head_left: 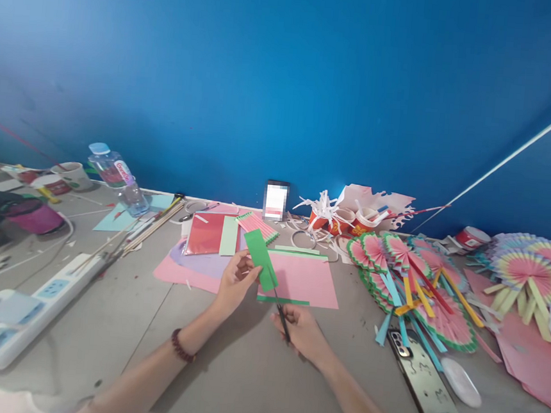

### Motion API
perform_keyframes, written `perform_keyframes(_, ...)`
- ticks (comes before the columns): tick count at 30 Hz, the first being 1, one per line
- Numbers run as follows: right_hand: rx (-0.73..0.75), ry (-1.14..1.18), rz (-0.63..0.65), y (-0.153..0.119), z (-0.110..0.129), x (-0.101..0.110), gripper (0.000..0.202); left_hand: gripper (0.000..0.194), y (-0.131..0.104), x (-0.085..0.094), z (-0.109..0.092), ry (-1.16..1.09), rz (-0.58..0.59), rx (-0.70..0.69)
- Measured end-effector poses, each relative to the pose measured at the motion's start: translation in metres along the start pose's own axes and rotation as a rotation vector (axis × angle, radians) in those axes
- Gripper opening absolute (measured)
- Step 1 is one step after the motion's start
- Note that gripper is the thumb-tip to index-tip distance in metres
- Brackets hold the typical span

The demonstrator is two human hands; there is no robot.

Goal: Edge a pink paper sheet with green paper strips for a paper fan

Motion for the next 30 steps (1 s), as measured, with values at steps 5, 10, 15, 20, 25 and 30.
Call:
perform_keyframes(5, -0.017, -0.01, -0.016, 0.0018, -0.0013, -0.0007, 0.036, 0.042, 0.0005, 0.0013, 0.0026, 0.014, 0.013, -0.02)
perform_keyframes(10, -0.027, 0.016, -0.005, 0.0013, 0.0003, -0.001, 0.035, 0.041, 0.0007, 0.0026, 0.003, 0.031, 0.01, -0.027)
perform_keyframes(15, -0.005, 0.011, -0.017, 0.0009, -0.0007, -0.0005, 0.036, 0.042, 0.0013, 0.0027, 0.0029, 0.027, 0.005, -0.023)
perform_keyframes(20, -0.01, 0.016, -0.018, 0.0025, -0.0034, -0.001, 0.036, 0.042, 0.0016, 0.0019, 0.003, 0.018, 0.004, -0.03)
perform_keyframes(25, -0.009, 0.021, -0.02, 0.0044, -0.0062, -0.0015, 0.038, 0.043, 0.0018, 0.0015, 0.0018, 0.013, 0.0, -0.019)
perform_keyframes(30, -0.009, 0.02, -0.04, 0.0035, -0.0049, -0.0014, 0.04, 0.043, 0.0019, 0.0016, 0.0008, 0.022, -0.009, -0.011)
Point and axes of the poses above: each hand's wrist, its own y-axis towards the middle knuckle, its own x-axis out of the back of the hand, z = x × y, the point moved 2 cm from there along y, towards the middle knuckle, and after that the axes turned 3 degrees about -y, right-handed, at the moved point
